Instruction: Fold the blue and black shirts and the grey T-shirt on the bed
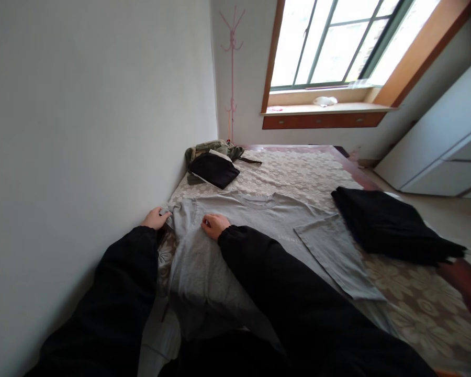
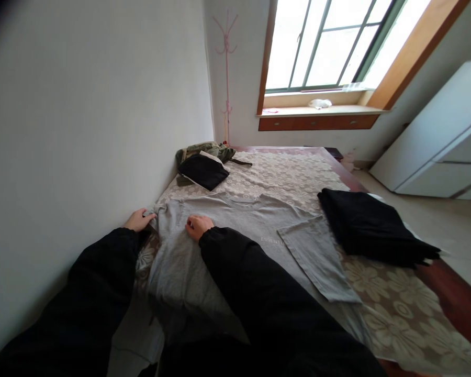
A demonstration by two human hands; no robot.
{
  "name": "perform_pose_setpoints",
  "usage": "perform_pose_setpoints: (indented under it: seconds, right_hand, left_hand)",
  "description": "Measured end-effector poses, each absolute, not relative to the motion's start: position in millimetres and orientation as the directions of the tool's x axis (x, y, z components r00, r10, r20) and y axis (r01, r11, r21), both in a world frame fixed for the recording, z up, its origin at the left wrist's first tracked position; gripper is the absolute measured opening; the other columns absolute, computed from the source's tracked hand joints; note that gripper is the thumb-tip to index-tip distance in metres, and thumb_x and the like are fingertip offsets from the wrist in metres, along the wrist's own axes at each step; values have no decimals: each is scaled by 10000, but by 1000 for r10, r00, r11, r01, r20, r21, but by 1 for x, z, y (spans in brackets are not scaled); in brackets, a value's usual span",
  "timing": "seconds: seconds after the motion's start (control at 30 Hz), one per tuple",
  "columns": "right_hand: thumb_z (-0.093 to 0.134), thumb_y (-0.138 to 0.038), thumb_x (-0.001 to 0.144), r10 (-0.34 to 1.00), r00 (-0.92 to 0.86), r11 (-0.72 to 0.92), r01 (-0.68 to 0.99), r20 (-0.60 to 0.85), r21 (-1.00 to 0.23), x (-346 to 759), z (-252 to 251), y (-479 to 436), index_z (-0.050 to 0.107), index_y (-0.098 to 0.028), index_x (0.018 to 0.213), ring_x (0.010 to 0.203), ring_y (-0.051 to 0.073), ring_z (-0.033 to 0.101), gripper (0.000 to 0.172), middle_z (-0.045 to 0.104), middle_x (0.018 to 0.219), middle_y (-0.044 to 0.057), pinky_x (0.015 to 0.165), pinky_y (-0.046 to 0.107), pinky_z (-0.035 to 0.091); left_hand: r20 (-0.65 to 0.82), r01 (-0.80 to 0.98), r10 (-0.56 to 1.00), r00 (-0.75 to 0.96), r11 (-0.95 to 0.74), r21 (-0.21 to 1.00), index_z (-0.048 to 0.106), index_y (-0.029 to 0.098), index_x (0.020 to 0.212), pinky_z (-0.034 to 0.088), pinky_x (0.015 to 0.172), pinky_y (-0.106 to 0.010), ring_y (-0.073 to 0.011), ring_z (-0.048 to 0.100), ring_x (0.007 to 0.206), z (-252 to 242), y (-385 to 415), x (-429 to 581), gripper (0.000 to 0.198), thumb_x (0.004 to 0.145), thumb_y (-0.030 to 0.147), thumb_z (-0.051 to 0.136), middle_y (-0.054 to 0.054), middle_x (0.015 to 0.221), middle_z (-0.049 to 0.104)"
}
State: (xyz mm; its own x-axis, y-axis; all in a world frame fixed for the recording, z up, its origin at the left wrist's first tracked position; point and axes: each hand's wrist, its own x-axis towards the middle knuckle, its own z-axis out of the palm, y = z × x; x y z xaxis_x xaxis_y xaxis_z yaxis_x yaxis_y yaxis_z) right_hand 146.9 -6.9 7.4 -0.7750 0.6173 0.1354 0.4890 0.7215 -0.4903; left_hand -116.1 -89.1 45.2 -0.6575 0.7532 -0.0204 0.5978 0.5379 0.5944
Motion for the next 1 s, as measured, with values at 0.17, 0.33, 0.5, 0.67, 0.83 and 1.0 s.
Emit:
perform_pose_setpoints:
  seconds: [0.17, 0.33, 0.5, 0.67, 0.83, 1.0]
  right_hand:
    - [609, -304, 969, 592, -791, 727, 442, 154, -525, 148, 7, -3, 687, -216, 1063, 878, 174, 632, 151, 717, 981, 26, 818, 290, 405]
    - [611, -297, 965, 583, -797, 720, 416, 159, -555, 148, 5, -2, 695, -212, 1045, 879, 179, 630, 143, 710, 984, 34, 838, 307, 411]
    - [614, -325, 975, 574, -803, 709, 387, 162, -590, 149, 4, 0, 696, -211, 1052, 884, 182, 636, 160, 707, 970, 31, 841, 311, 421]
    - [584, -367, 1010, 584, -793, 684, 365, 175, -632, 150, 3, 0, 677, -208, 1107, 880, 189, 651, 209, 710, 929, 25, 855, 324, 438]
    - [548, -350, 1034, 645, -737, 572, 291, 201, -767, 147, -1, 3, 582, -253, 1279, 853, 144, 662, 266, 717, 1020, 3, 846, 274, 481]
    - [377, -413, 1080, 772, -615, 306, 136, 162, -942, 149, -1, 11, 475, -267, 1418, 879, 163, 679, 380, 704, 1156, 31, 829, 303, 536]
  left_hand:
    - [32, 440, 657, -753, 467, 767, 605, 173, 997, 575, 683, -318, -210, 703, 784, 45, -90, -109, 262, 848, 370, 514, -57, 838, 717]
    - [209, 471, 524, -825, 435, 768, 576, 160, 1118, 536, 915, -375, -273, 675, 1070, 42, -100, -91, 330, 852, 352, 546, -144, 1089, 706]
    - [363, 755, 681, -635, 450, 476, 620, 230, 1076, 486, 945, -413, -318, 674, 1028, 68, -106, -103, 249, 846, 324, 600, -109, 988, 717]
    - [187, 664, 775, -604, 360, 655, 629, 228, 802, 497, 825, -339, -269, 665, 882, 91, -92, -115, 227, 687, 363, 770, -32, 743, 668]
    - [62, 467, 803, -593, 280, 839, 628, 169, 793, 534, 712, -334, -227, 648, 770, 85, -79, -85, 459, 629, 569, 780, -51, 742, 687]
    - [-24, 423, 967, -254, 134, 896, 572, 178, 1256, 599, 754, -397, -253, 718, 893, 77, -92, 1, 666, 709, 497, 779, -125, 1128, 723]
